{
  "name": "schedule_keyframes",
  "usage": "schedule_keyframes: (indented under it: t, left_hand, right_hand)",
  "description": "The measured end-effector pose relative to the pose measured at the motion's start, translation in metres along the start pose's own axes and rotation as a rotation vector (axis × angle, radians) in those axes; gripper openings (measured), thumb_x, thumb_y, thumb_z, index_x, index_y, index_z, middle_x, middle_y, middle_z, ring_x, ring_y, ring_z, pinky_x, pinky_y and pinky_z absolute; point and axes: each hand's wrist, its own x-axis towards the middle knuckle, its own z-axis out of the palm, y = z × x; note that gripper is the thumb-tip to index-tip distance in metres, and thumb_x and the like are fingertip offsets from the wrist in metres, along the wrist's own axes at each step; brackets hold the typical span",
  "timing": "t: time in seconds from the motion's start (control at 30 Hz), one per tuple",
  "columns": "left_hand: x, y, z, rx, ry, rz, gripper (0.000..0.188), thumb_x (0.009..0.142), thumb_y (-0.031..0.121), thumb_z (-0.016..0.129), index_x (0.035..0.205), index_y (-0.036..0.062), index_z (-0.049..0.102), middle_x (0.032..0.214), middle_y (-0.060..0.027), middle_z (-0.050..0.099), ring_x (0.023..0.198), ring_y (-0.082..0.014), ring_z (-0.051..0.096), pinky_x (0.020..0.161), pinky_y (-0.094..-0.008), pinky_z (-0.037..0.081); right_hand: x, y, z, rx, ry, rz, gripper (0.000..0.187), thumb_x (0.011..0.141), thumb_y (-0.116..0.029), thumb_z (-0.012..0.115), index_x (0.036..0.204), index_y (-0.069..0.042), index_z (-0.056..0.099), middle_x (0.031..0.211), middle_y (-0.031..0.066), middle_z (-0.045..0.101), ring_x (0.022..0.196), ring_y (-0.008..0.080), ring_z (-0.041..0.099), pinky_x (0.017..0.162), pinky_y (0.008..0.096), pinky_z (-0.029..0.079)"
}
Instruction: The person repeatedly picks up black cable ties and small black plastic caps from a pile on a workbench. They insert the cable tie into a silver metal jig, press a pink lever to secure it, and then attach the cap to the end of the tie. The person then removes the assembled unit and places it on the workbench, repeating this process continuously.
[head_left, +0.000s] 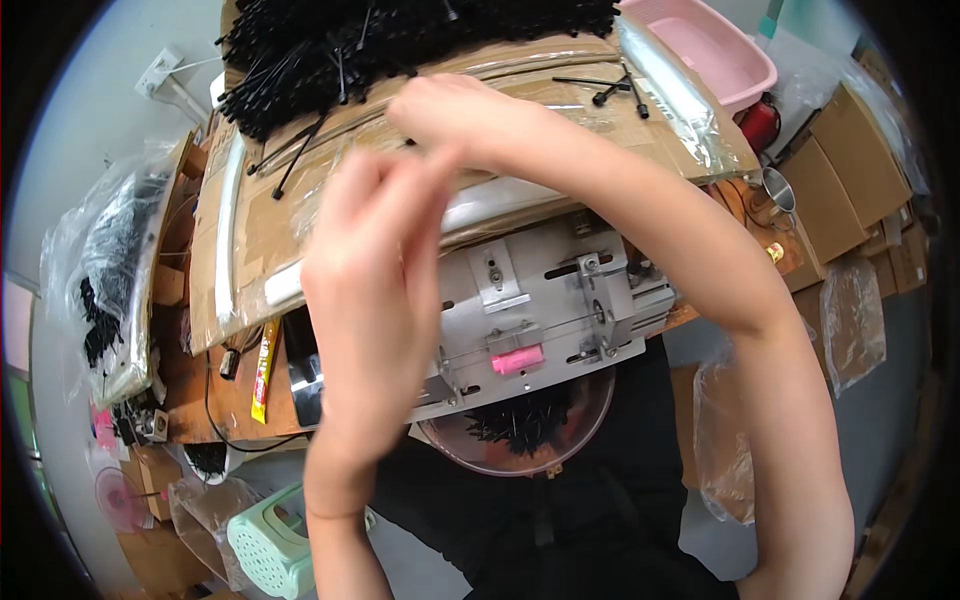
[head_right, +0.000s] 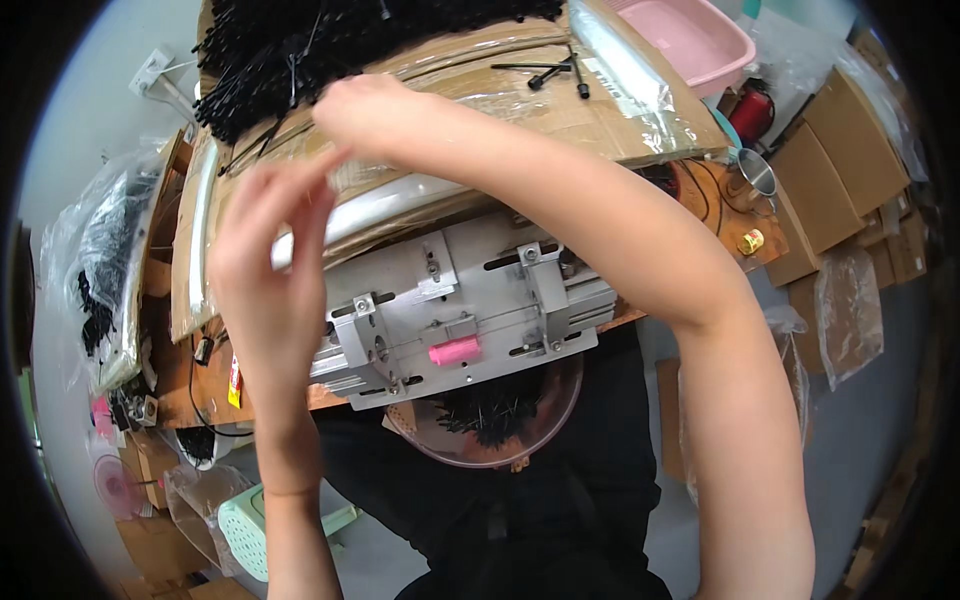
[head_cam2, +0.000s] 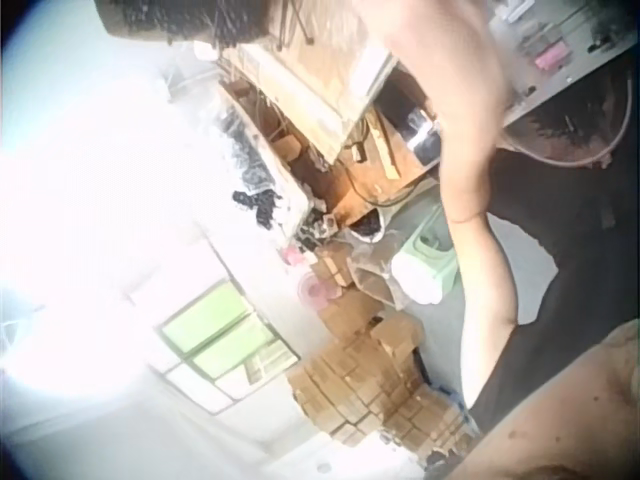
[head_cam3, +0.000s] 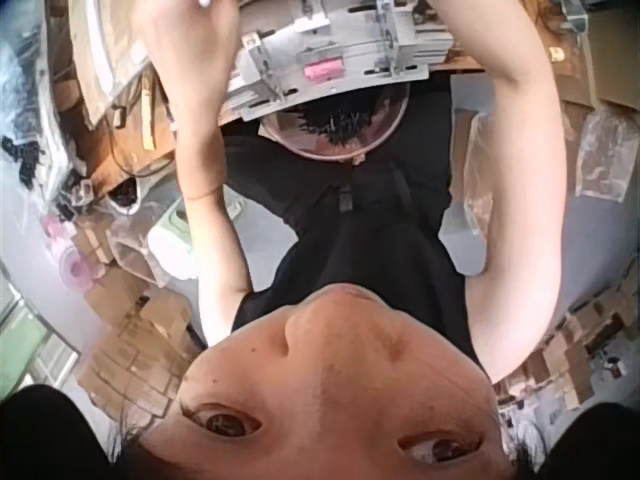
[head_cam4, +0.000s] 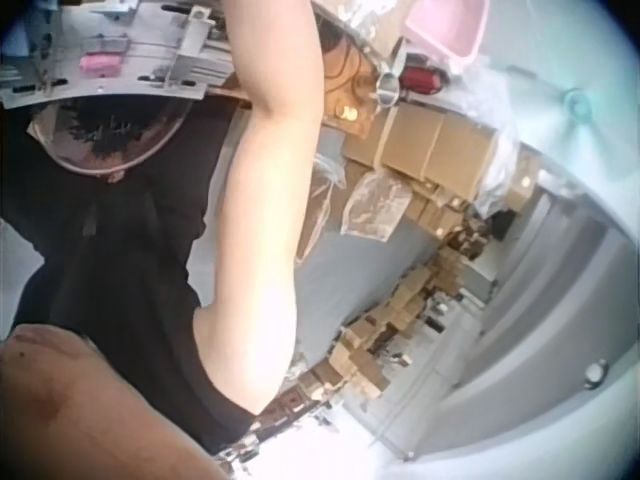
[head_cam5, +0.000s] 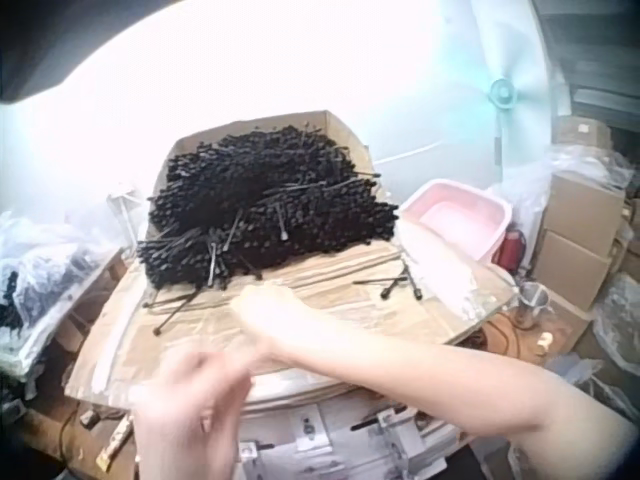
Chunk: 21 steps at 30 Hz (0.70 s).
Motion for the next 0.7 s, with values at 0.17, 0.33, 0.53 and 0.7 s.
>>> schedule_keyframes:
  t: [0.17,0.33,0.53,0.7]
  left_hand:
    - [0.07,-0.045,0.027,0.066,-0.067,0.086,0.018,0.091,0.006,0.063,0.107,0.0067,0.072,0.081,-0.008,0.061,0.069,-0.015,0.053,0.068,-0.0273,0.046]
    - [0.069,-0.079,0.041,0.199,-0.069,0.092,0.009,0.088,0.005,0.066,0.094,0.0043,0.072,0.084,-0.0131,0.063,0.077,-0.0256,0.063,0.07,-0.0339,0.05]
    - [0.036,-0.138,-0.02,0.574,-0.046,-0.215,0.012,0.083,0.003,0.068,0.095,0.005,0.066,0.094,-0.0129,0.06,0.099,-0.0324,0.058,0.086,-0.0413,0.047]
    - [0.024,-0.174,-0.055,0.348,-0.312,-0.318,0.015,0.081,0.0,0.069,0.094,0.0033,0.064,0.084,-0.0075,0.06,0.073,-0.0174,0.058,0.07,-0.0308,0.049]
  right_hand:
    - [-0.066,0.05,0.014,0.132,0.226,-0.061,0.02,0.085,-0.012,0.06,0.102,-0.002,0.059,0.101,0.015,0.062,0.095,0.0355,0.062,0.079,0.0441,0.052]
    - [-0.092,0.104,0.006,-0.027,0.328,0.056,0.015,0.077,0.005,0.057,0.09,-0.001,0.06,0.097,0.0166,0.063,0.097,0.037,0.062,0.083,0.045,0.05]
    - [-0.078,0.126,0.016,-0.003,0.322,0.07,0.02,0.076,0.007,0.056,0.094,0.001,0.062,0.1,0.0155,0.063,0.099,0.0369,0.061,0.083,0.0449,0.049]
    - [-0.081,0.125,0.018,-0.013,0.358,0.081,0.018,0.082,0.002,0.057,0.098,0.0,0.065,0.098,0.0142,0.062,0.098,0.0356,0.061,0.082,0.0452,0.049]
